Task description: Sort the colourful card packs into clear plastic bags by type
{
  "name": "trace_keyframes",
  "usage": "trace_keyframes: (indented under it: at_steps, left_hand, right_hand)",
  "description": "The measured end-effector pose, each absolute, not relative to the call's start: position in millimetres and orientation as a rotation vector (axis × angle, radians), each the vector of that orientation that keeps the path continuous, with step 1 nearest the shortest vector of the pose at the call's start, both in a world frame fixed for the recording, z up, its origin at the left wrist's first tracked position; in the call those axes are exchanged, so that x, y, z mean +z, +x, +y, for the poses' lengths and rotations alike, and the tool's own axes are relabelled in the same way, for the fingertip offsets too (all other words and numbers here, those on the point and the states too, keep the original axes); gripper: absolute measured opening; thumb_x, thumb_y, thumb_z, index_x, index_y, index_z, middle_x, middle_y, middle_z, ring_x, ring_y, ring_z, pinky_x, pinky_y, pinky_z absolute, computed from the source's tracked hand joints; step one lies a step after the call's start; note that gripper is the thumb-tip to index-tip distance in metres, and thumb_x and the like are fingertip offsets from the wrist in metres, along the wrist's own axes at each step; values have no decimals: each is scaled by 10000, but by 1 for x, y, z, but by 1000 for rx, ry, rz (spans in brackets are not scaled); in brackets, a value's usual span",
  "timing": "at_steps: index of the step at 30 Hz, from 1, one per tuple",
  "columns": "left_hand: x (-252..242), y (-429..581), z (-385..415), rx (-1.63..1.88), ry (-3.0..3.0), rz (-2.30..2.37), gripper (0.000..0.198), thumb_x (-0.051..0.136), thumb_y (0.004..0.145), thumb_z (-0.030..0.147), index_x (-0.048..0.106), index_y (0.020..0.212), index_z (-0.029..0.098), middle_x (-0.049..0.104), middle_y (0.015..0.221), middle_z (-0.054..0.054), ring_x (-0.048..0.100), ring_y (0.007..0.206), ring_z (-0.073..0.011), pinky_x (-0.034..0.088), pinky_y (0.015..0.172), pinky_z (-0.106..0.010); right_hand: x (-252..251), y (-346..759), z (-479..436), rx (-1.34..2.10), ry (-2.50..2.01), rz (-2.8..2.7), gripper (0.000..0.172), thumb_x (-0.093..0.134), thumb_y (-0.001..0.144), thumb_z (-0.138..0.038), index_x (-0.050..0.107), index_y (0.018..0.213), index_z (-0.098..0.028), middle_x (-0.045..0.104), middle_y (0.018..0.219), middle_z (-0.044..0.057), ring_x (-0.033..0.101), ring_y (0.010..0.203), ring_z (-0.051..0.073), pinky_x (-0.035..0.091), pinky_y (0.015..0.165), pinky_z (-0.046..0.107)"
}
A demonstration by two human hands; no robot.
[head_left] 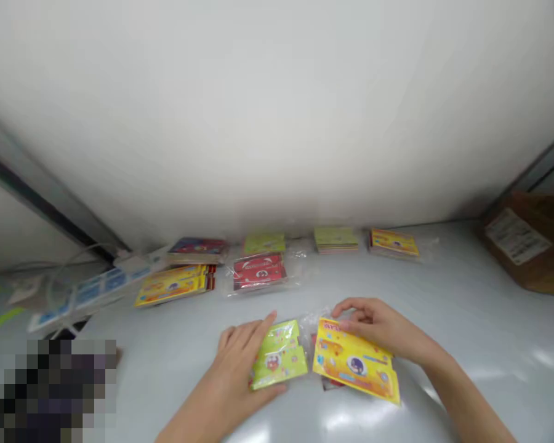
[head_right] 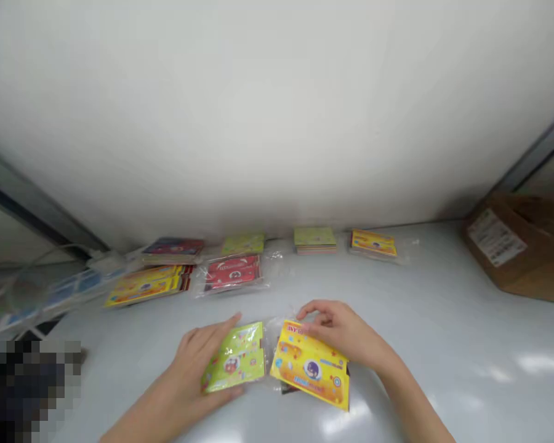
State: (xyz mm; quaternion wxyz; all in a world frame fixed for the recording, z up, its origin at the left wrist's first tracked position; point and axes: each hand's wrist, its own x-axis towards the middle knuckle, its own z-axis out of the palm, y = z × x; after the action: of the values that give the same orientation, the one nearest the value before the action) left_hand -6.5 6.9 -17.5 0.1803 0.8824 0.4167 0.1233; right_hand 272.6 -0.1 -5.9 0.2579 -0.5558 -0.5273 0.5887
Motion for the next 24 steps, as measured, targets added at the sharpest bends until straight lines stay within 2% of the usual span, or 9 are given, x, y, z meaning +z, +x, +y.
trace_keyframes:
  at_steps: [7,13,16,24]
  left_hand:
    - [-19,-8,7,350,2486,1159,889,666,706,351,116,1403,324,472,1288,-62,449,1108,-314,340,936,-469]
    - [-21,-9,6,335,2499,1161,871,669,717,369,130,1399,324,469,1287,-58,436,1121,-294,340,943,-454]
    - [-22,-9,7,339,2509,1162,910,690,700,360,110,1400,327,472,1280,-50,441,1113,-292,345,938,-451]
    - [-23,-9,7,329,2523,1147,875,665,725,368,112,1401,314,475,1277,-60,443,1110,-285,322,949,-441]
  right_hand:
    - [-6,280,3,1378,-1590,-1464,286,550,760,-415,590,894,-166,586,623,4,536,530,129,344,450,212]
    - [-8,289,7,949,-1827,-1594,284,507,778,-400,620,883,-161,554,567,9,508,530,156,339,482,254]
    - [-7,288,6,995,-1780,-1604,283,508,784,-407,617,891,-168,561,579,10,502,525,149,331,468,247]
    - [-6,278,0,1407,-1563,-1581,269,552,772,-407,608,843,-153,556,579,-3,492,495,109,323,427,203]
